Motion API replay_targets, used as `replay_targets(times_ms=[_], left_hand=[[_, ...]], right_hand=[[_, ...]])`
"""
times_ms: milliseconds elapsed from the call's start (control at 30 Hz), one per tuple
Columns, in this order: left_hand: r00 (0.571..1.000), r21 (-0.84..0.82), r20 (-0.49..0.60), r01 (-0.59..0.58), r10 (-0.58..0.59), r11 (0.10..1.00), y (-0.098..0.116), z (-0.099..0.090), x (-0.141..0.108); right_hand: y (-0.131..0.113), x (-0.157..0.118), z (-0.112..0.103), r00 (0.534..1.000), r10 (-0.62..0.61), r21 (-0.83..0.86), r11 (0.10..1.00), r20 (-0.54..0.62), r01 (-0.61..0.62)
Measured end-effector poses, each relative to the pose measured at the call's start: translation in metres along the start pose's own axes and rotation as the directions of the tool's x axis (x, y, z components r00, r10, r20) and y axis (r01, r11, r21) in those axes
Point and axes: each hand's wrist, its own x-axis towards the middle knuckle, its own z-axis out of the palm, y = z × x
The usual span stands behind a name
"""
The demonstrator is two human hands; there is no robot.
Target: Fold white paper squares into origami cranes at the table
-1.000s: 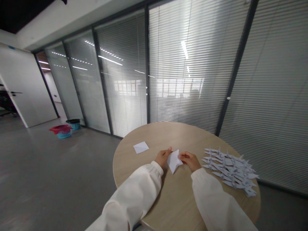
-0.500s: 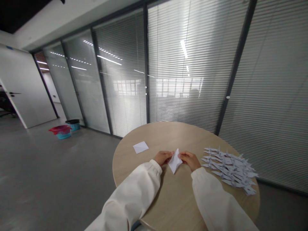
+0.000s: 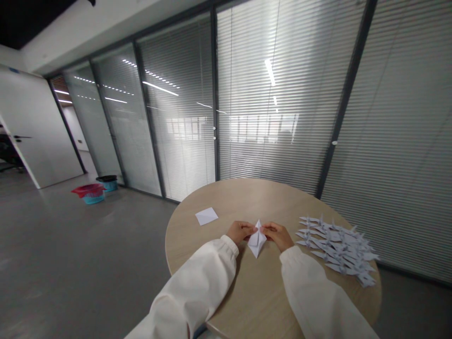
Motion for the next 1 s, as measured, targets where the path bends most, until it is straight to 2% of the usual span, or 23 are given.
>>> replay_targets(times_ms=[267,433,600,867,1000], left_hand=[[0.999,0.088,0.024,-0.038,0.036,0.995,0.0017,0.002,-0.0028],[0.998,0.157,0.057,-0.027,0.018,0.987,0.0062,0.0035,-0.0062],[0.997,0.153,0.069,-0.037,0.027,0.988,0.0074,0.0053,-0.0078],[0.995,0.172,0.088,-0.059,0.044,0.983,0.0064,0.0041,-0.0083],[0.993,0.13,0.114,-0.036,0.021,0.991,0.0036,0.0045,-0.0064]], right_hand=[[-0.0025,-0.0015,0.0008,0.995,-0.102,-0.095,0.99,0.015,0.103],[0.0006,0.0001,-0.0016,0.988,-0.155,-0.155,0.975,0.026,0.157],[0.0046,0.0026,-0.005,0.972,-0.236,-0.262,0.937,0.009,0.23],[-0.0013,-0.0023,-0.0004,0.974,-0.221,-0.264,0.938,0.042,0.224],[-0.0004,-0.0004,-0.004,0.956,-0.288,-0.365,0.897,-0.053,0.25]])
